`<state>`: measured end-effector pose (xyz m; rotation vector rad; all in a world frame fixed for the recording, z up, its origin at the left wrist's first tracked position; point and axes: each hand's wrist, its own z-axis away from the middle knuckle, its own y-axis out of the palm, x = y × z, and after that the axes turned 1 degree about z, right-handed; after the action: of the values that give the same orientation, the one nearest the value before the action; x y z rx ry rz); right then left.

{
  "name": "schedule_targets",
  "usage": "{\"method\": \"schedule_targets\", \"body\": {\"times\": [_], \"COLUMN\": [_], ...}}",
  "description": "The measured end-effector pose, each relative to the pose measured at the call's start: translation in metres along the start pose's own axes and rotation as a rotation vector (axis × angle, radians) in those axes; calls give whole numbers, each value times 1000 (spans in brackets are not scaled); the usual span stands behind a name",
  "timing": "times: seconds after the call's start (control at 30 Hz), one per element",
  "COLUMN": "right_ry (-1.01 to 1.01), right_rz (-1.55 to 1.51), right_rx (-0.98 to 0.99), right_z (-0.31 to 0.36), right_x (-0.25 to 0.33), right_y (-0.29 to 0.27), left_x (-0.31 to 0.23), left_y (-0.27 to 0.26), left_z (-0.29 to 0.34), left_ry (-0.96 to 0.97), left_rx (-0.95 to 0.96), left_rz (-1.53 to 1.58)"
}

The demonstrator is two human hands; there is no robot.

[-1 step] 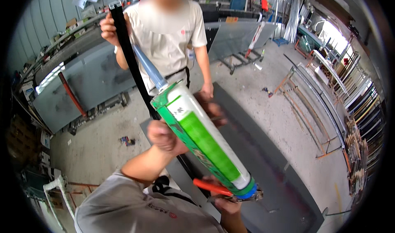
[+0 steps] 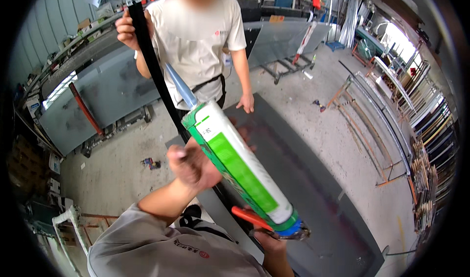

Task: The person takes a sealant tube from a box and cuts the nozzle with a tool. They load the tube into a sealant gun, tap a frame piece onto a metal panel with a hammer, and apply a bead of sealant along the edge while another person holds the frame in place.

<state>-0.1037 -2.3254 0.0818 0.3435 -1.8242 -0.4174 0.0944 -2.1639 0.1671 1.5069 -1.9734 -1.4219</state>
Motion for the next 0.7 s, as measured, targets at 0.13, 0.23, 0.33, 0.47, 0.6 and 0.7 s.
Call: {"method": "schedule_targets", "body": {"times": [0.13, 0.23, 0.33, 0.47, 0.6, 0.7], "right_ry": [408, 578, 719, 812, 774, 625], "right_rz": [727, 889, 657, 637, 725, 589], "right_rx": [-12, 134, 270, 454, 420, 314], "right_z": [19, 13, -32, -72, -85, -120], "right_x": [-30, -51, -52, -101, -164, -186], "right_y": [-46, -38, -19, -24, -24, 11], "left_x": [22, 17, 7, -20, -33, -46], "left_y": [-48, -120, -173, -224, -291, -319], "left_z": [45, 54, 72, 72, 80, 81], "left_ry": [-69, -259, -230, -194, -136, -135], "left_rx": [-867, -1117, -1208, -1345, -1331, -1353], "left_rz": [-64, -33, 233, 236, 323, 355]}}
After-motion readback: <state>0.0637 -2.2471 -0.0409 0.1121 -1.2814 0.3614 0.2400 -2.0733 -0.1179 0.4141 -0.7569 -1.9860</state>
